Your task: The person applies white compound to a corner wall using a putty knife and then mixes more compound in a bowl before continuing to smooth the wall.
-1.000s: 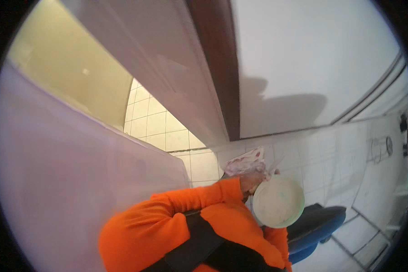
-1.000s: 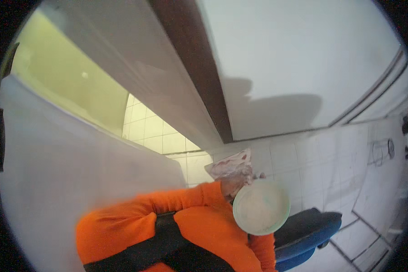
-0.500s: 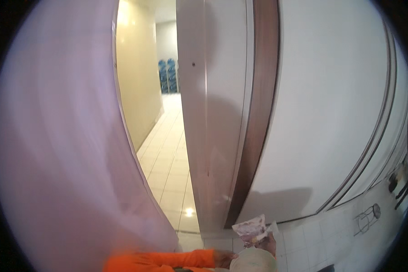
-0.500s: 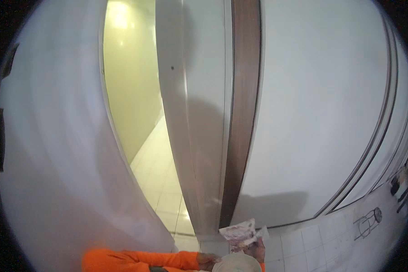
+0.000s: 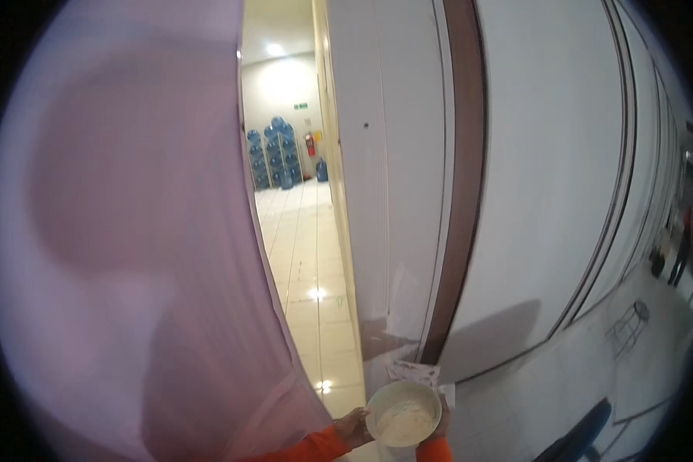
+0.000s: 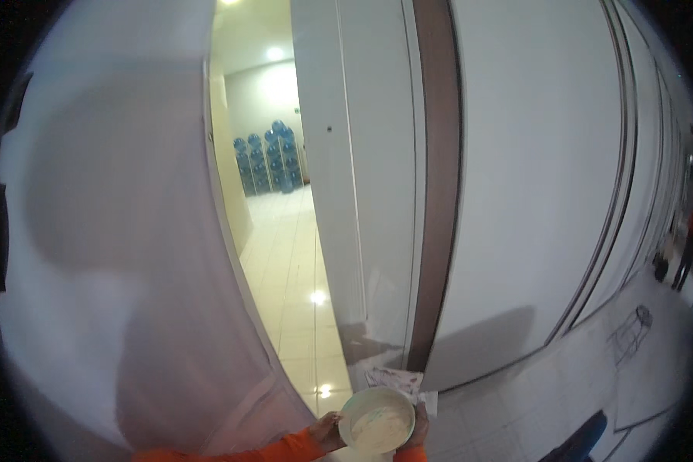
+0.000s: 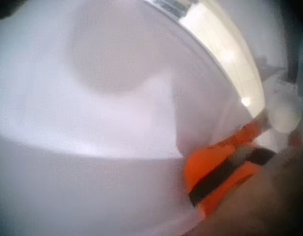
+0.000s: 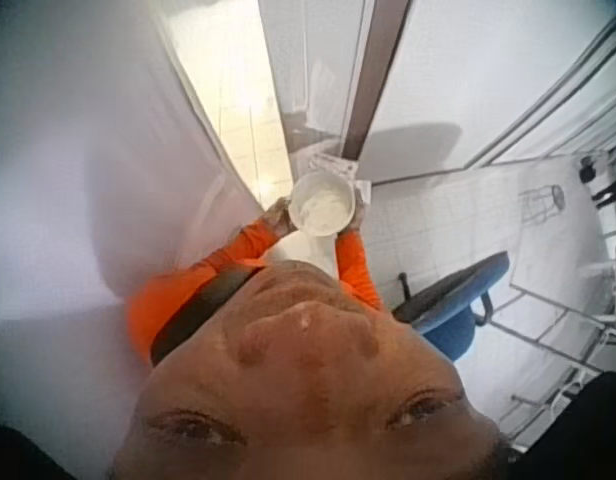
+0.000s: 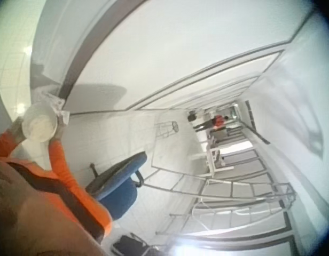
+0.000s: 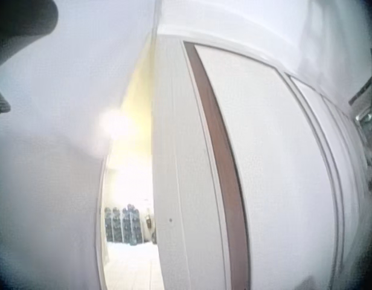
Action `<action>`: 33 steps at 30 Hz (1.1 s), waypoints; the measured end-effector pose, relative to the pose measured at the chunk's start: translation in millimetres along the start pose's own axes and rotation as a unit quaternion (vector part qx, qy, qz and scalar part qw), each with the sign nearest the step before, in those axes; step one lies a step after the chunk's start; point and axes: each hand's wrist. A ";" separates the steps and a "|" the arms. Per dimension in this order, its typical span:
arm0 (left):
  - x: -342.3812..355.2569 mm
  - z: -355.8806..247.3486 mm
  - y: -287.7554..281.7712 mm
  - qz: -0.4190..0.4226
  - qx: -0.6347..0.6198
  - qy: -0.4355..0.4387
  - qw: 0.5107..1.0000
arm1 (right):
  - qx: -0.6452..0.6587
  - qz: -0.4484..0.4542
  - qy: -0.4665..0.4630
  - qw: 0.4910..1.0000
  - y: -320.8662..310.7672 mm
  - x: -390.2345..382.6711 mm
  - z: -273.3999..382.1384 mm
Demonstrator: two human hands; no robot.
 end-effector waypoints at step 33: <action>-7.4 -16.4 -3.4 -0.186 0.189 0.113 0.958 | -0.748 0.113 -0.008 0.654 164.5 -78.7 78.8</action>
Point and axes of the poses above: each hand's wrist, its own x-axis towards the middle knuckle, its own y-axis out of the palm, z = x × y, and after that the axes turned 15 degrees about z, right-handed
